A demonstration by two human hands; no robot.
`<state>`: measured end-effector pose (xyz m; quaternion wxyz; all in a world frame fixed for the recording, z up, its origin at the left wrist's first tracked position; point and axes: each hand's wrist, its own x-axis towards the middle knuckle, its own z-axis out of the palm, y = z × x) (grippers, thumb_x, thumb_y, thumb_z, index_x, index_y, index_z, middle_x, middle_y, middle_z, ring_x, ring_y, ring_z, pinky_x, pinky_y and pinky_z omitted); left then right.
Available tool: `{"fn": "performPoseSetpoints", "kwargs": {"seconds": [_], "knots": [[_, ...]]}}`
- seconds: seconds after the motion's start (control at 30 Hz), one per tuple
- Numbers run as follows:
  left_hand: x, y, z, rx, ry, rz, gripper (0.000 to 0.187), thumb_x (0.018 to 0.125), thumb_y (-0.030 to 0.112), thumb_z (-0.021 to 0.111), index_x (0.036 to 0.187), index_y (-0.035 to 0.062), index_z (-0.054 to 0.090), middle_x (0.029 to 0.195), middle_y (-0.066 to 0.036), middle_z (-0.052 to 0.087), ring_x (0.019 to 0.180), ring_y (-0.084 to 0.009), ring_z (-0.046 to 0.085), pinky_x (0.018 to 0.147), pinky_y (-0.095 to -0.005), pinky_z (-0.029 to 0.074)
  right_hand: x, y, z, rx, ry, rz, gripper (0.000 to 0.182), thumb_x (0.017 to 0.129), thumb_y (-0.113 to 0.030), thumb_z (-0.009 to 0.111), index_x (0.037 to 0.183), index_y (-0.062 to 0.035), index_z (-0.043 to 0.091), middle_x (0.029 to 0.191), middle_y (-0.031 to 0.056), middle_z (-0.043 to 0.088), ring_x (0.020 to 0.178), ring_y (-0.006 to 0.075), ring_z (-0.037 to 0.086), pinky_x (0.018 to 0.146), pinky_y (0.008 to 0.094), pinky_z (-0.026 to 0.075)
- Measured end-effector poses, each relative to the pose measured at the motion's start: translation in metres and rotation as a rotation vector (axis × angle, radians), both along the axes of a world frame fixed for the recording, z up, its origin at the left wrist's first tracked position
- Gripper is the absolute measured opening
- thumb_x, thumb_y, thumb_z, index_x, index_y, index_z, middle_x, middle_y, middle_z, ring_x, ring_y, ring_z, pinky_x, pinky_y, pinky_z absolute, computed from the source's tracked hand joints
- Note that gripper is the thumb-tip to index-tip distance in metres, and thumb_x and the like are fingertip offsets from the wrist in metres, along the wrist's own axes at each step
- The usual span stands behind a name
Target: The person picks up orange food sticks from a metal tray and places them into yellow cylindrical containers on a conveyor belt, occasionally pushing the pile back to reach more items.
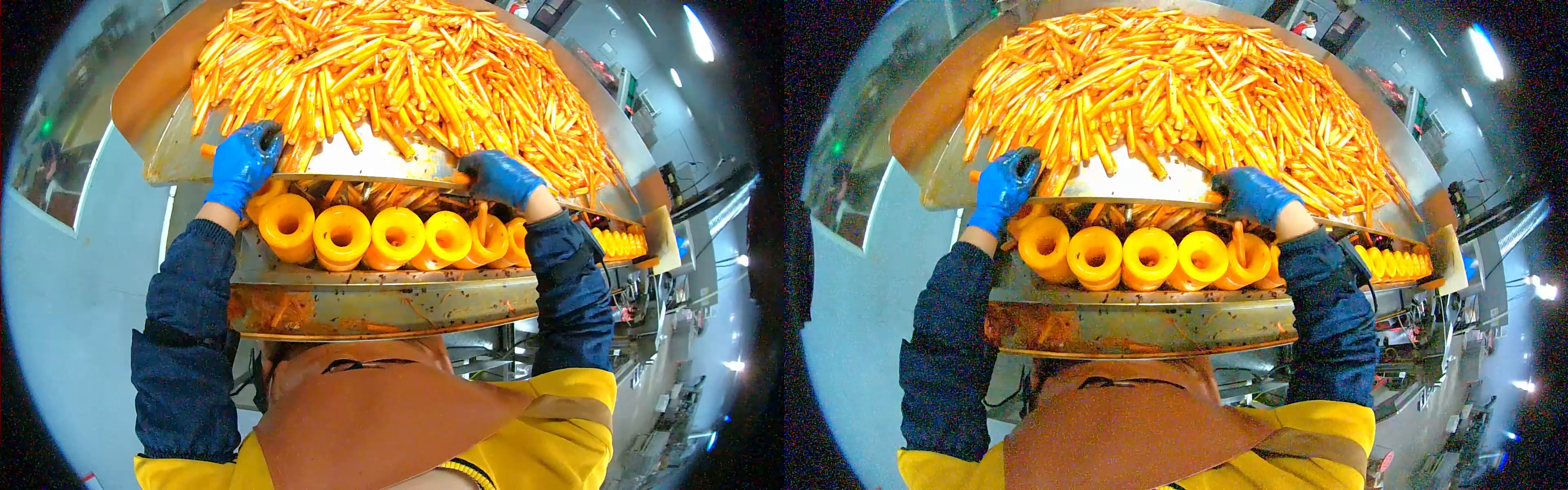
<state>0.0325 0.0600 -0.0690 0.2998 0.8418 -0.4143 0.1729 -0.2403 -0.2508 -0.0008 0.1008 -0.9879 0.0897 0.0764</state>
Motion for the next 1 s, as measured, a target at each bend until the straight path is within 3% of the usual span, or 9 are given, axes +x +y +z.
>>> {"fn": "performPoseSetpoints", "kwargs": {"seconds": [0.17,0.33,0.47,0.53,0.57,0.67,0.73,0.87,1.0], "knots": [[0.004,0.0,-0.004,0.016,0.039,0.015,0.028,0.083,0.033,0.061,0.1,0.0115,0.068,0.099,-0.012,0.066,0.089,-0.0303,0.063,0.079,-0.0387,0.051,-0.019,0.011,0.019,0.38,-0.343,-0.25,0.011,0.076,-0.005,0.066,0.084,-0.0029,0.059,0.081,-0.0013,0.058,0.077,0.0101,0.054,0.074,0.0252,0.045],[0.007,0.0,-0.009,-0.014,0.002,0.004,0.028,0.083,0.032,0.06,0.1,0.0114,0.068,0.099,-0.013,0.066,0.09,-0.0306,0.063,0.08,-0.0387,0.051,-0.026,0.079,0.001,0.901,-0.786,-0.177,0.011,0.08,-0.002,0.064,0.089,-0.0053,0.061,0.088,0.0013,0.061,0.081,0.0091,0.056,0.072,0.0236,0.047],[0.002,0.0,-0.004,0.008,-0.001,0.007,0.026,0.083,0.031,0.061,0.1,0.012,0.068,0.099,-0.013,0.066,0.089,-0.0306,0.063,0.079,-0.0384,0.051,-0.012,0.137,-0.055,1.123,-0.404,-0.36,0.022,0.078,-0.006,0.07,0.098,-0.0032,0.062,0.091,0.0049,0.064,0.088,0.0139,0.059,0.079,0.0282,0.049],[0.004,0.0,-0.003,0.0,-0.023,0.005,0.026,0.083,0.031,0.061,0.099,0.0121,0.068,0.099,-0.013,0.066,0.089,-0.0306,0.064,0.079,-0.0384,0.051,-0.023,0.146,-0.056,0.429,-0.654,-0.109,0.026,0.077,-0.006,0.071,0.101,-0.0022,0.062,0.095,0.0069,0.064,0.092,0.0197,0.061,0.081,0.0323,0.048],[0.006,0.0,-0.004,-0.012,-0.018,-0.006,0.026,0.083,0.031,0.061,0.099,0.0122,0.068,0.099,-0.013,0.066,0.089,-0.0306,0.064,0.079,-0.0384,0.051,-0.031,0.139,-0.053,0.435,-0.732,-0.144,0.032,0.075,-0.006,0.072,0.105,-0.0024,0.062,0.096,0.0077,0.064,0.09,0.0243,0.06,0.082,0.0347,0.047],[0.001,-0.001,-0.003,-0.031,0.03,-0.019,0.027,0.083,0.032,0.061,0.1,0.0122,0.068,0.098,-0.013,0.066,0.089,-0.0304,0.064,0.078,-0.0385,0.051,-0.078,0.095,-0.053,0.311,-1.114,-0.688,0.025,0.076,-0.009,0.074,0.098,-0.0025,0.062,0.09,0.0096,0.063,0.08,0.0216,0.059,0.075,0.031,0.048],[0.006,-0.001,-0.007,0.003,0.015,0.009,0.027,0.084,0.033,0.06,0.1,0.0122,0.068,0.098,-0.013,0.066,0.089,-0.0302,0.064,0.079,-0.0383,0.051,-0.113,0.052,-0.054,-0.221,-0.959,-0.838,0.041,0.072,-0.026,0.079,0.1,-0.0002,0.062,0.094,0.0164,0.064,0.086,0.0293,0.062,0.079,0.037,0.049],[0.004,0.0,-0.005,0.002,0.025,0.009,0.028,0.084,0.033,0.059,0.101,0.012,0.067,0.099,-0.013,0.066,0.091,-0.0306,0.063,0.08,-0.0385,0.051,-0.131,0.014,-0.092,-0.077,-0.599,-0.738,0.037,0.078,-0.032,0.071,0.098,-0.0008,0.064,0.101,0.0202,0.063,0.094,0.0335,0.061,0.08,0.0389,0.049],[0.003,0.0,-0.002,0.015,0.046,0.017,0.029,0.084,0.033,0.059,0.101,0.0113,0.067,0.101,-0.013,0.066,0.092,-0.0305,0.063,0.081,-0.0384,0.05,-0.111,0.052,-0.053,0.011,-1.102,-0.793,0.018,0.085,-0.016,0.066,0.093,0.0004,0.064,0.089,0.0132,0.066,0.078,0.0241,0.061,0.073,0.0334,0.049]]}}
